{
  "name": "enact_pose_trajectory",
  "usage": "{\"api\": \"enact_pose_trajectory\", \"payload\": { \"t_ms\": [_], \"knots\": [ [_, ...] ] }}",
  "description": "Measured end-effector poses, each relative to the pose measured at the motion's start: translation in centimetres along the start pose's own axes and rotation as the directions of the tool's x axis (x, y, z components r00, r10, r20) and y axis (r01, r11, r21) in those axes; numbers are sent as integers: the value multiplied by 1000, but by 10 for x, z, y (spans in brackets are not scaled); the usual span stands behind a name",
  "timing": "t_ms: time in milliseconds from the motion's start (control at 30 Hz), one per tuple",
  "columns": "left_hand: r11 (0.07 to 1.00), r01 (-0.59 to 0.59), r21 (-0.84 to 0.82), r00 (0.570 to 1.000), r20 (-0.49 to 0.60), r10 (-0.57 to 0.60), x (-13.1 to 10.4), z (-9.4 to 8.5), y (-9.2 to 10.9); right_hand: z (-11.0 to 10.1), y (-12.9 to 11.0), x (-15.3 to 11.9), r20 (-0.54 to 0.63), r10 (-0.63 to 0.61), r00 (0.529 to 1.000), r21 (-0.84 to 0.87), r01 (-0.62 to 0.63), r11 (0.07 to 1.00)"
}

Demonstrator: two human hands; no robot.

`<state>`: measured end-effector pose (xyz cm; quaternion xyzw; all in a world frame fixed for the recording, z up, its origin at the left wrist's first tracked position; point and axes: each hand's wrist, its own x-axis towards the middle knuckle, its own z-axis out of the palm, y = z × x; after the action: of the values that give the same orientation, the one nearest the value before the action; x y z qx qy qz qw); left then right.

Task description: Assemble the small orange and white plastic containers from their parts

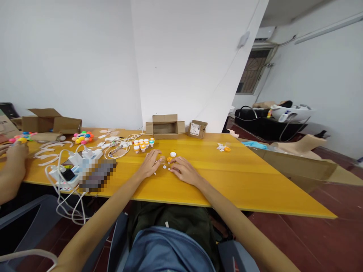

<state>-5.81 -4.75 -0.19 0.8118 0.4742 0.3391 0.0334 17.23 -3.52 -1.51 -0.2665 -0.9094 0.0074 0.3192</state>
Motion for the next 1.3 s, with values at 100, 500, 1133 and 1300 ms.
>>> {"api": "enact_pose_trajectory", "payload": {
  "t_ms": [100,500,1133,1300],
  "knots": [
    [999,-37,7,997,74,37,-2,2,-2,0,3,0,-38,35,999,-15,-36,999],
    [985,-8,171,1000,8,7,3,13,-15,-10,5,2,-92,485,870,-143,-493,858],
    [983,176,-47,980,-86,-180,11,10,-25,-4,3,17,-27,456,890,56,-454,889],
    [977,181,-114,967,-160,-198,11,8,-22,8,-10,48,-15,333,943,175,-325,929]
  ]
}}
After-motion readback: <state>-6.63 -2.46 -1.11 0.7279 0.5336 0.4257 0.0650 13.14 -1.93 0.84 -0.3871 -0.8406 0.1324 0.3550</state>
